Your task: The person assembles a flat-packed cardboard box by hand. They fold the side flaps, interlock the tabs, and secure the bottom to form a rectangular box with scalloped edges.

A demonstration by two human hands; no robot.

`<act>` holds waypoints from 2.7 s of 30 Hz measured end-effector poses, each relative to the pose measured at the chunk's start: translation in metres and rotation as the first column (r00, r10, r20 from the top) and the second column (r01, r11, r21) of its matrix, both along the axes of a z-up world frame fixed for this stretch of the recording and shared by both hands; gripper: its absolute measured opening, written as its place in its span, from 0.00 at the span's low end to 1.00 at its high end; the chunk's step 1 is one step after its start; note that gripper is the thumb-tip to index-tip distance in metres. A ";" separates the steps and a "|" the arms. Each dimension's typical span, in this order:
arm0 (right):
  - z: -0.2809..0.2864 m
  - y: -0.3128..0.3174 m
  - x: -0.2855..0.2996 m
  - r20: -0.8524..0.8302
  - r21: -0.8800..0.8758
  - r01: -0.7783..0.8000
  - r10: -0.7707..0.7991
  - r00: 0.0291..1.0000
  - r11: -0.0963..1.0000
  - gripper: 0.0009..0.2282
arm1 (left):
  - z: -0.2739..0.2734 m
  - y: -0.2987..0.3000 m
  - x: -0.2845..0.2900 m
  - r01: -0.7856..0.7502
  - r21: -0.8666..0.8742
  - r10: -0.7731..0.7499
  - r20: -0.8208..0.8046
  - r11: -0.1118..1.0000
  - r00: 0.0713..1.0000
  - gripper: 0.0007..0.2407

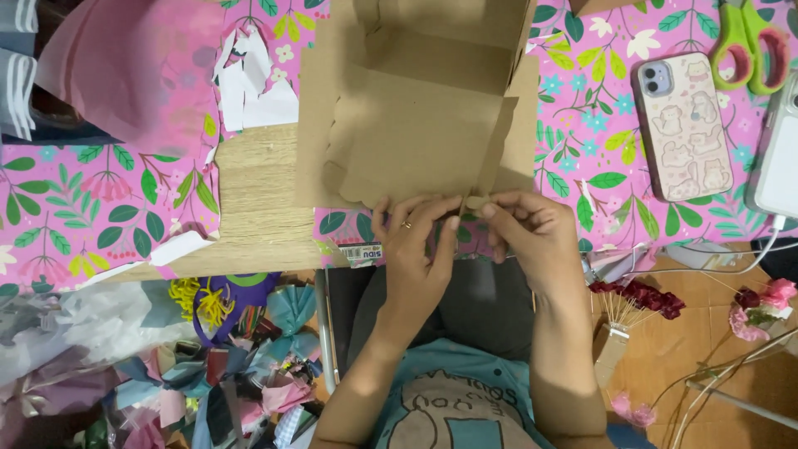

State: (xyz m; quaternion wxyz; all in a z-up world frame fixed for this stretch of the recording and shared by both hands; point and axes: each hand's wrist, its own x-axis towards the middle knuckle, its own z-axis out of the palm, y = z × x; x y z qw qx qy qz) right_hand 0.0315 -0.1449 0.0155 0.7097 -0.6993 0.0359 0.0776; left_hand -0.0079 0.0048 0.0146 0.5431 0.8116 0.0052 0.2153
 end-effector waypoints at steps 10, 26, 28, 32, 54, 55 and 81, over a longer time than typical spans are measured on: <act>0.004 0.005 -0.009 0.015 -0.001 -0.022 0.022 1.000 1.000 0.02 | 0.009 0.004 -0.007 0.020 -0.092 -0.018 0.020 0.996 1.000 0.06; -0.020 0.004 -0.014 0.030 0.016 0.008 -0.008 1.000 1.000 0.03 | -0.006 -0.006 -0.012 -0.018 0.030 0.016 0.075 0.999 0.997 0.05; -0.019 0.005 -0.014 0.035 0.001 -0.005 0.005 0.999 1.000 0.03 | -0.009 -0.006 -0.013 -0.024 0.042 0.020 0.088 0.999 0.996 0.05; -0.012 0.003 -0.012 0.017 -0.073 -0.054 0.056 0.998 0.996 0.02 | -0.012 -0.004 -0.012 -0.013 0.078 0.007 0.074 0.997 0.997 0.05; -0.015 0.006 -0.014 -0.051 -0.220 -0.036 0.025 0.998 0.975 0.03 | -0.023 -0.008 -0.012 -0.040 0.120 0.037 0.033 0.992 0.999 0.05; -0.017 0.006 -0.014 -0.053 -0.221 -0.037 0.026 0.998 0.975 0.03 | -0.023 -0.008 -0.012 -0.041 0.118 0.037 0.031 0.992 0.999 0.05; 0.003 -0.014 -0.010 0.292 -0.549 0.173 -0.007 0.956 0.818 0.07 | 0.017 -0.009 -0.024 0.409 -0.517 -0.453 0.045 0.752 0.890 0.31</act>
